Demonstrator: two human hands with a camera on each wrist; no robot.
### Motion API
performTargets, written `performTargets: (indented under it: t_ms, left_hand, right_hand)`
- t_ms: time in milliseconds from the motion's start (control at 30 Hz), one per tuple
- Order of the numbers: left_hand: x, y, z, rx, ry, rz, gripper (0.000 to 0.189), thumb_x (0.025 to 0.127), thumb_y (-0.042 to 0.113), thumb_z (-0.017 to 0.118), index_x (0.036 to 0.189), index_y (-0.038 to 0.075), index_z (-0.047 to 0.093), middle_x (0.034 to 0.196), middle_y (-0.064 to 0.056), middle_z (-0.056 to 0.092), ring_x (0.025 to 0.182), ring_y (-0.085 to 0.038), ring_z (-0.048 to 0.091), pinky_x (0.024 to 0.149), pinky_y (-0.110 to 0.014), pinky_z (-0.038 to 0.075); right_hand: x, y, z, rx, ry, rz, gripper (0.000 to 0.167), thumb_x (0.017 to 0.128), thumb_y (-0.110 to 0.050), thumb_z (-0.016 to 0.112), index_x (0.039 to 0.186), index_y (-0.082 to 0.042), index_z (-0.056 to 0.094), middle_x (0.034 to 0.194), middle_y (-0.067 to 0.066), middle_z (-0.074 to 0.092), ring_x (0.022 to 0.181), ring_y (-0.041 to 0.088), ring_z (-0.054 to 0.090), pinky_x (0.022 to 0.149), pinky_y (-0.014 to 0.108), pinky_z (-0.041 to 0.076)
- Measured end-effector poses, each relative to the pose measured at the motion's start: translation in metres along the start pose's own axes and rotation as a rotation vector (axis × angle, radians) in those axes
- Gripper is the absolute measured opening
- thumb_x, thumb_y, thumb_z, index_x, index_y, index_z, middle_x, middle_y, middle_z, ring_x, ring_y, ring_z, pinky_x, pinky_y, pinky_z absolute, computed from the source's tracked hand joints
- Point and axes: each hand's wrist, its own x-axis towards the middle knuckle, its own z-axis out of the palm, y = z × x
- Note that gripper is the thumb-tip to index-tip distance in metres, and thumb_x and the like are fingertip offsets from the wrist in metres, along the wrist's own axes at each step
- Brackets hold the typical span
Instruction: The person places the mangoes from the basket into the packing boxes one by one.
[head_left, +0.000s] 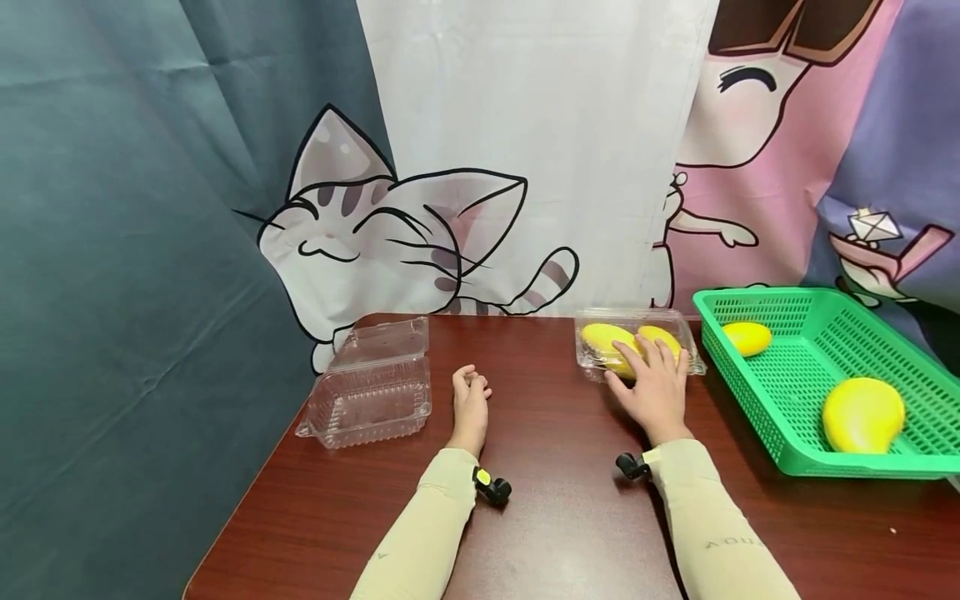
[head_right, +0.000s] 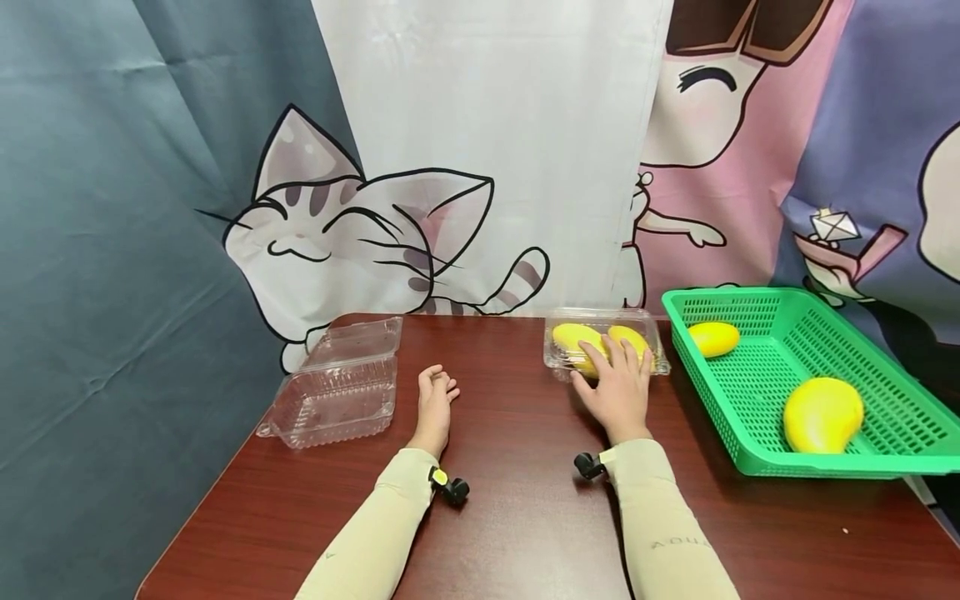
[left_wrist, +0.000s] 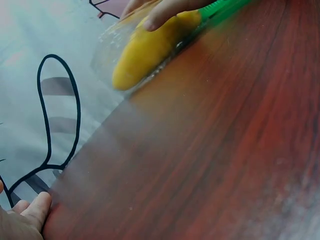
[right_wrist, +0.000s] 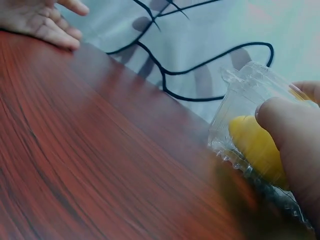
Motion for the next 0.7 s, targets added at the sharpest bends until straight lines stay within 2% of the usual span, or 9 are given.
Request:
performTargets:
  t_ms: [167,267,333,400,467,533,567,633,700]
  left_hand:
    - [-0.001,0.003,-0.001,0.067,-0.025,-0.012,0.043,0.097,0.015,0.047,0.136,-0.003,0.04,0.121,-0.019,0.049,0.111,-0.041,0.057,0.099,-0.051,0.047]
    - [-0.002,0.017,-0.003,0.278,-0.083,-0.025,0.044,0.097,0.022,0.05,0.135,0.001,0.045,0.126,-0.021,0.05,0.113,-0.038,0.056,0.099,-0.05,0.045]
    - [-0.002,0.037,-0.007,0.499,-0.17,-0.046,0.042,0.096,0.029,0.052,0.131,0.004,0.052,0.127,-0.021,0.052,0.113,-0.035,0.057,0.099,-0.049,0.044]
    - [-0.002,0.068,-0.016,0.685,-0.303,-0.051,0.041,0.096,0.034,0.053,0.126,0.007,0.058,0.127,-0.019,0.057,0.114,-0.032,0.058,0.1,-0.048,0.045]
    - [-0.003,0.104,-0.032,0.739,-0.453,-0.052,0.041,0.1,0.037,0.051,0.125,0.006,0.06,0.124,-0.018,0.062,0.113,-0.033,0.06,0.1,-0.049,0.047]
    - [-0.001,0.138,-0.056,0.685,-0.539,-0.02,0.041,0.104,0.036,0.05,0.128,0.005,0.06,0.124,-0.017,0.065,0.114,-0.034,0.062,0.1,-0.05,0.048]
    - [0.002,0.151,-0.07,0.643,-0.54,0.012,0.041,0.105,0.034,0.049,0.131,0.004,0.059,0.126,-0.018,0.065,0.115,-0.035,0.063,0.101,-0.051,0.048]
    - [0.007,0.17,-0.101,0.586,-0.457,0.093,0.041,0.107,0.031,0.048,0.135,0.003,0.058,0.131,-0.019,0.062,0.118,-0.037,0.06,0.103,-0.054,0.045]
    - [0.016,0.177,-0.132,0.628,-0.262,0.174,0.04,0.107,0.03,0.048,0.136,0.005,0.058,0.135,-0.019,0.06,0.122,-0.038,0.058,0.105,-0.055,0.042]
  right_hand:
    - [-0.003,0.01,-0.007,0.0,0.011,0.013,0.06,0.088,-0.046,0.071,0.142,-0.026,0.056,0.151,0.016,0.044,0.144,0.044,0.027,0.117,0.067,0.003]
    - [-0.004,0.009,-0.007,0.036,0.1,-0.013,0.062,0.087,-0.045,0.07,0.143,-0.024,0.055,0.149,0.017,0.045,0.144,0.045,0.028,0.117,0.067,0.006]
    - [-0.004,0.006,-0.007,0.081,0.195,-0.049,0.061,0.085,-0.043,0.068,0.141,-0.02,0.058,0.145,0.019,0.048,0.142,0.045,0.032,0.117,0.067,0.009]
    - [-0.005,0.002,-0.007,0.134,0.301,-0.098,0.057,0.084,-0.038,0.067,0.134,-0.014,0.062,0.14,0.022,0.051,0.137,0.046,0.038,0.117,0.065,0.014]
    - [-0.005,-0.003,-0.006,0.177,0.384,-0.143,0.051,0.082,-0.034,0.066,0.127,-0.008,0.064,0.135,0.025,0.054,0.129,0.047,0.043,0.114,0.063,0.022]
    - [-0.005,-0.007,-0.005,0.216,0.443,-0.173,0.046,0.081,-0.029,0.067,0.121,-0.004,0.065,0.13,0.026,0.055,0.121,0.048,0.046,0.107,0.061,0.03]
    - [-0.005,-0.009,-0.005,0.232,0.464,-0.178,0.044,0.081,-0.027,0.067,0.118,-0.003,0.065,0.128,0.027,0.056,0.117,0.049,0.047,0.105,0.06,0.031]
    - [-0.006,-0.011,-0.004,0.262,0.491,-0.173,0.042,0.08,-0.023,0.067,0.115,-0.002,0.065,0.125,0.027,0.057,0.112,0.049,0.047,0.1,0.059,0.033]
    - [-0.007,-0.013,-0.004,0.282,0.503,-0.166,0.04,0.079,-0.021,0.067,0.114,-0.001,0.065,0.123,0.027,0.058,0.11,0.049,0.048,0.099,0.059,0.033]
